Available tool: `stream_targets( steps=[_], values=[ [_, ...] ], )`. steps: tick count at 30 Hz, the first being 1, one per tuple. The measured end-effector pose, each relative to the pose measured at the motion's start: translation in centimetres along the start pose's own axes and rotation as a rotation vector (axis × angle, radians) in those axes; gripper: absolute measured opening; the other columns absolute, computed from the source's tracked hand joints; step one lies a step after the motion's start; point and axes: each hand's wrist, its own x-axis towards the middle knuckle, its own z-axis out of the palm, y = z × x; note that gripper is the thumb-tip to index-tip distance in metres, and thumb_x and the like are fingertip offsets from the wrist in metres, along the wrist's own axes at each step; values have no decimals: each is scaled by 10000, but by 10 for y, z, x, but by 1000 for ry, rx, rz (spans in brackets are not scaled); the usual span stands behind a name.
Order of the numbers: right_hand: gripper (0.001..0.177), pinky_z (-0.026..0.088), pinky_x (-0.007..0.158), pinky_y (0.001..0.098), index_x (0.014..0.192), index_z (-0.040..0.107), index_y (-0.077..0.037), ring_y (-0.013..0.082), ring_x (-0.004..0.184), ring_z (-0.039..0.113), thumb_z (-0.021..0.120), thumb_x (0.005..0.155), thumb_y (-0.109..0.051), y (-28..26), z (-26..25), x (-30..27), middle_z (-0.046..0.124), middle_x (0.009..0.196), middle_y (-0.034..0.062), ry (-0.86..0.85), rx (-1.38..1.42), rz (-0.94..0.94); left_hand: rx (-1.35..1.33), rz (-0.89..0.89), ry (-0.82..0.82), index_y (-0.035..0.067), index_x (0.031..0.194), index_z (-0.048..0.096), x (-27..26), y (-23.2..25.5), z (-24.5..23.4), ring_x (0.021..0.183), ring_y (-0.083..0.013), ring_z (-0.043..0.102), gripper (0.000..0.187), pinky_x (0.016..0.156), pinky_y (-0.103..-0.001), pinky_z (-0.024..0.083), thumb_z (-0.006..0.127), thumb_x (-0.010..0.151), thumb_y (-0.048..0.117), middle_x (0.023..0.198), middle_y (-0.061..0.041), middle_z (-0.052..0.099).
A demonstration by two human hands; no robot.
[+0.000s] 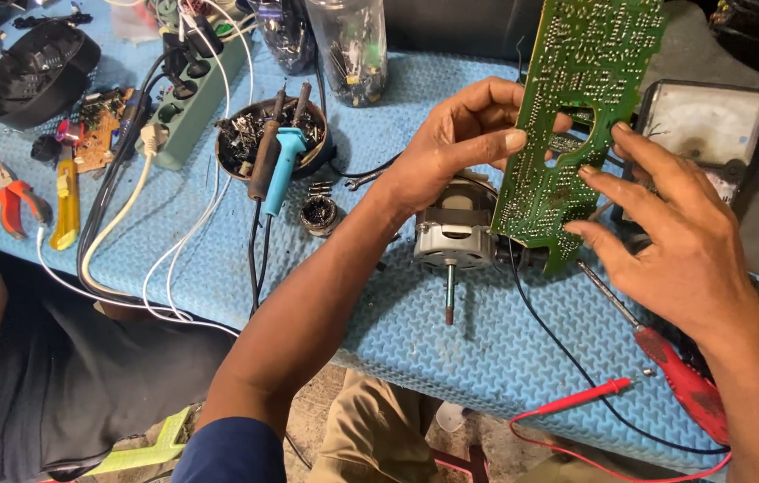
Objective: The person holds a circuit board and turns it over to show both sides. They point to various components on the board while holding it over a workbench.
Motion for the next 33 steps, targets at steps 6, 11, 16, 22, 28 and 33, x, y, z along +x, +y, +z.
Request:
stream_targets(
  steps=[6,11,16,22,28,33],
  values=[
    [497,554,1124,576,1324,757,40,454,1342,648,932,885,-117,4,1,-3,605,1546,297,-5,-9,-11,9,-2,-13,165,1331,625,0,3,1,1052,-129,689,245,880,-324,576,690,1118,268,1398,-62,714],
    [495,550,1116,579,1295,776,44,457,1306,671,959,869,-130,5,1,-2,617,1546,303,6,-50,-30,4,-10,-14,159,1354,623,0,2,1,1143,-136,704,282,898,-328,565,701,1115,287,1401,-67,719],
    [503,562,1103,591,1313,770,35,442,1224,677,952,872,-122,6,2,-4,599,1567,283,-2,-39,-24,-3,3,-21,169,1348,626,0,3,2,1165,-138,704,260,912,-333,568,693,1126,286,1398,-43,715],
    [458,556,1108,573,1289,775,45,453,1251,670,948,892,-102,7,2,-5,612,1548,306,3,-24,-29,-14,-18,-7,149,1324,637,1,-2,0,1124,-122,711,286,876,-308,562,729,1087,278,1376,-67,734],
    [476,553,1108,609,1318,758,34,457,1291,655,929,897,-108,8,1,-5,588,1568,289,-25,-29,-32,3,-15,-19,146,1333,627,1,-1,0,1103,-123,711,291,877,-309,571,716,1100,295,1392,-64,724],
    [429,576,1068,594,1301,773,23,448,1228,665,918,920,-109,9,2,-7,597,1572,267,-20,-32,-15,-29,-38,-16,134,1355,621,1,-4,-2,1156,-139,720,342,898,-316,578,726,1089,324,1403,-79,723]
  ],
)
